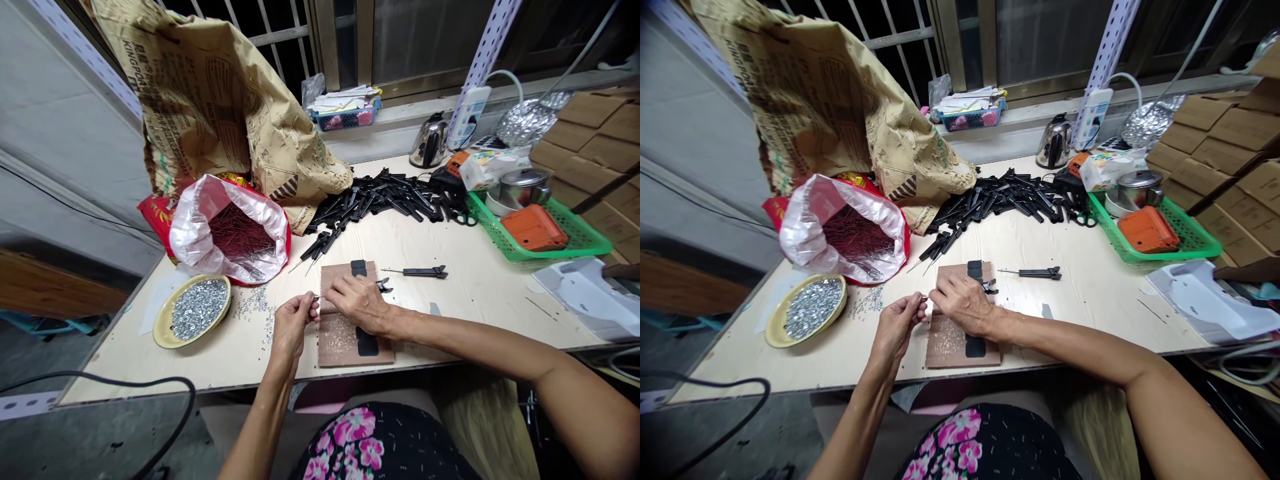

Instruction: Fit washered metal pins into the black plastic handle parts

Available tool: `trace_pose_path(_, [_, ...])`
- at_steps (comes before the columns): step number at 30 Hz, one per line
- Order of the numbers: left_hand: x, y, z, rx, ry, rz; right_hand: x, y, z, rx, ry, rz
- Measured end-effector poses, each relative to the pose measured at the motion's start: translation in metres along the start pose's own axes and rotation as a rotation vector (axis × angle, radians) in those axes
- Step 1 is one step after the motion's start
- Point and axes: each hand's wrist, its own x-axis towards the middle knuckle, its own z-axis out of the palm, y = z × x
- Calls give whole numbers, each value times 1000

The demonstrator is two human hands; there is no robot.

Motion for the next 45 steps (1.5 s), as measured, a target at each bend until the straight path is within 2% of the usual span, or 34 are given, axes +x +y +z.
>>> trace_pose_path(3, [1, -1, 0, -17, -52, -62, 0, 2, -2, 23, 23, -79])
trace_pose_path(5, [-1, -1, -1, 41, -37, -1, 1, 3, -3, 31, 4, -96])
trace_pose_path(10, [-7, 0, -1, 381, 88, 272, 2, 3, -9, 217, -119, 144])
trace_pose_path(12, [-7, 0, 0, 390, 75, 272, 2, 3, -11, 256, -122, 175])
trace_pose_path(16, [-6, 1, 4, 259, 4, 166, 0, 5, -11, 177, -72, 57])
trace_pose_path(18, [-7, 3, 5, 322, 25, 220, 0, 6, -7, 293, -111, 143])
trace_pose_path(21, [-10, 6, 7, 508, 97, 393, 0, 9, 0, 593, -260, 317])
trace_pose_path(23, [-10, 8, 8, 535, 107, 428, 0, 10, 2, 641, -284, 296])
trace_pose_path(25, [-7, 8, 8, 446, 72, 342, -1, 11, 0, 490, -193, 220])
trace_pose_path(30, [7, 4, 7, -42, -118, -127, -2, 12, -11, 84, -12, -77])
trace_pose_path(32, [11, 5, 6, -174, -151, -235, -2, 12, -13, -41, 41, -133])
trace_pose_path(38, [12, 8, 2, -344, -167, -343, 2, 12, -14, -57, 18, -37])
trace_pose_path(45, [9, 8, 4, -341, -169, -278, 5, 13, -11, -10, 12, -10])
